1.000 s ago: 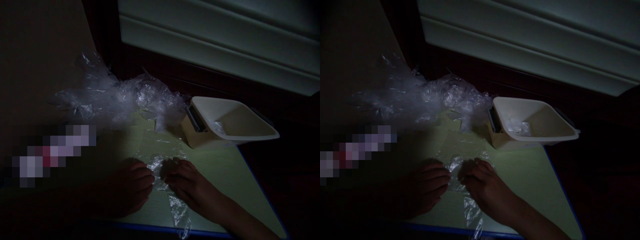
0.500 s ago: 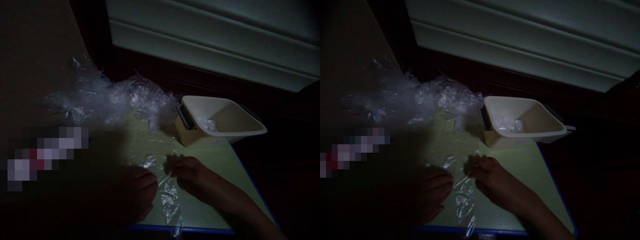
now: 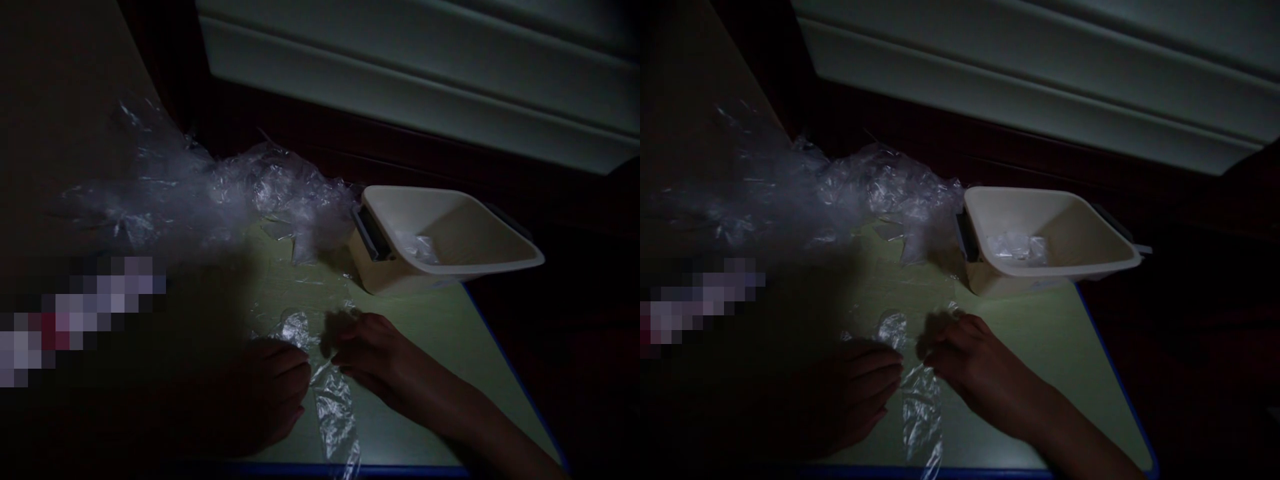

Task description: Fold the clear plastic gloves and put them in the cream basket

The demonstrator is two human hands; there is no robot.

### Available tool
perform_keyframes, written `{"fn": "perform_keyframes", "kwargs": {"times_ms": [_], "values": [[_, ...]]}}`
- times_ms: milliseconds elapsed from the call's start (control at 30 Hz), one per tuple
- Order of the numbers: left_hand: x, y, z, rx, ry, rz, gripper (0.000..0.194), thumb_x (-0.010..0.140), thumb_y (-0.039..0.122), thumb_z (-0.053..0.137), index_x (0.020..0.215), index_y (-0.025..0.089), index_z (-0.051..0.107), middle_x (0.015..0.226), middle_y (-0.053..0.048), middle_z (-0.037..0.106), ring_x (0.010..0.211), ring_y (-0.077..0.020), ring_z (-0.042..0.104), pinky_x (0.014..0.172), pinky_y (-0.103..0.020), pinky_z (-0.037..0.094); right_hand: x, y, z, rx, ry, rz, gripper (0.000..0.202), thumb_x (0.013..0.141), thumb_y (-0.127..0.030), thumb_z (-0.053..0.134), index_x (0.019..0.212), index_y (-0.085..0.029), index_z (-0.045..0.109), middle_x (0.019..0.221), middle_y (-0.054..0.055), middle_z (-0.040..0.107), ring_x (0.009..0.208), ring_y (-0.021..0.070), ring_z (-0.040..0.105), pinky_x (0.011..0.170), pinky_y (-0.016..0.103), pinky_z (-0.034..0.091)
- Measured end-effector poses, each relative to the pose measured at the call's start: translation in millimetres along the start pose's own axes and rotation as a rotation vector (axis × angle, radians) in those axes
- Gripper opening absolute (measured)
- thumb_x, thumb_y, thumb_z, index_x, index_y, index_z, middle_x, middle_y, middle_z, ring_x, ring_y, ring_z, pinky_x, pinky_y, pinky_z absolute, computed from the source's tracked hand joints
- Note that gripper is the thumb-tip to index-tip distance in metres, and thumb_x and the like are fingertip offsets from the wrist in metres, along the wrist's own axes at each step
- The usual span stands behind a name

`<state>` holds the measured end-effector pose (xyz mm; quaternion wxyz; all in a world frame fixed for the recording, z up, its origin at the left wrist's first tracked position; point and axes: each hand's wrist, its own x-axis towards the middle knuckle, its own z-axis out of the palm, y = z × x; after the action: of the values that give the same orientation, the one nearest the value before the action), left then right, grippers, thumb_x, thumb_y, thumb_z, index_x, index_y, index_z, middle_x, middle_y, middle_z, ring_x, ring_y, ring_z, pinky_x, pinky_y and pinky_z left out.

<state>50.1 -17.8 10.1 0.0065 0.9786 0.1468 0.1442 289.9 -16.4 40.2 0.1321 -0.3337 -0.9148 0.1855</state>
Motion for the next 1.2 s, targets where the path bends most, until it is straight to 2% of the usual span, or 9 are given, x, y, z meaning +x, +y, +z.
{"fn": "perform_keyframes", "kwargs": {"times_ms": [133, 300, 500, 767, 1067, 1200], "values": [[-1.1, -1.3, 0.9, -0.043, 0.005, 0.013, 0.01, 0.088, 0.021, 0.055, 0.087, 0.017, 0.064, 0.091, -0.006, 0.067, 0.086, -0.0203, 0.058, 0.081, -0.034, 0.047, 1.7, 1.0, -0.3, 0.006, 0.01, -0.037, 0.009, 0.089, -0.018, 0.061, 0.095, -0.023, 0.066, 0.102, 0.003, 0.066, 0.099, 0.0218, 0.059, 0.088, 0.041, 0.045], [-3.3, 1.9, 4.9, -0.035, -0.002, -0.026, 0.009, 0.087, 0.023, 0.058, 0.09, 0.017, 0.064, 0.09, -0.006, 0.066, 0.089, -0.0209, 0.057, 0.082, -0.036, 0.047, 1.7, 2.9, -2.8, 0.083, -0.016, -0.042, 0.004, 0.087, -0.021, 0.065, 0.089, -0.023, 0.067, 0.097, 0.001, 0.066, 0.098, 0.0198, 0.059, 0.092, 0.041, 0.044], [-1.4, 1.8, 2.4, -0.031, -0.003, -0.014, 0.007, 0.086, 0.022, 0.06, 0.087, 0.017, 0.063, 0.09, -0.005, 0.066, 0.089, -0.0201, 0.057, 0.082, -0.035, 0.047, 1.4, 1.7, -4.3, 0.138, -0.1, -0.045, 0.004, 0.087, -0.021, 0.066, 0.088, -0.024, 0.068, 0.093, 0.0, 0.067, 0.097, 0.0181, 0.059, 0.092, 0.039, 0.044], [0.4, -1.3, -3.5, -0.049, -0.001, 0.016, 0.007, 0.086, 0.018, 0.057, 0.086, 0.016, 0.064, 0.09, -0.006, 0.067, 0.088, -0.0202, 0.059, 0.081, -0.033, 0.048, 3.6, 2.4, -2.8, 0.152, -0.083, -0.029, 0.008, 0.087, -0.02, 0.065, 0.08, -0.023, 0.067, 0.09, 0.0, 0.065, 0.093, 0.0178, 0.059, 0.087, 0.037, 0.043], [-0.3, -1.6, -1.6, -0.028, 0.062, 0.037, 0.013, 0.09, 0.018, 0.053, 0.093, 0.013, 0.065, 0.092, -0.008, 0.068, 0.086, -0.0208, 0.06, 0.078, -0.034, 0.05, 5.4, 0.3, -5.0, 0.212, -0.111, 0.027, 0.009, 0.092, -0.018, 0.057, 0.087, -0.022, 0.063, 0.09, 0.001, 0.063, 0.093, 0.0179, 0.056, 0.089, 0.036, 0.043], [-0.9, -0.6, -0.8, -0.017, 0.038, 0.038, 0.013, 0.088, 0.02, 0.056, 0.094, 0.013, 0.065, 0.093, -0.008, 0.068, 0.089, -0.0216, 0.06, 0.08, -0.035, 0.05, 5.2, -1.6, -6.3, 0.219, -0.104, 0.045, 0.01, 0.092, -0.016, 0.056, 0.088, -0.021, 0.063, 0.089, 0.001, 0.062, 0.091, 0.0174, 0.056, 0.085, 0.035, 0.044]]}}
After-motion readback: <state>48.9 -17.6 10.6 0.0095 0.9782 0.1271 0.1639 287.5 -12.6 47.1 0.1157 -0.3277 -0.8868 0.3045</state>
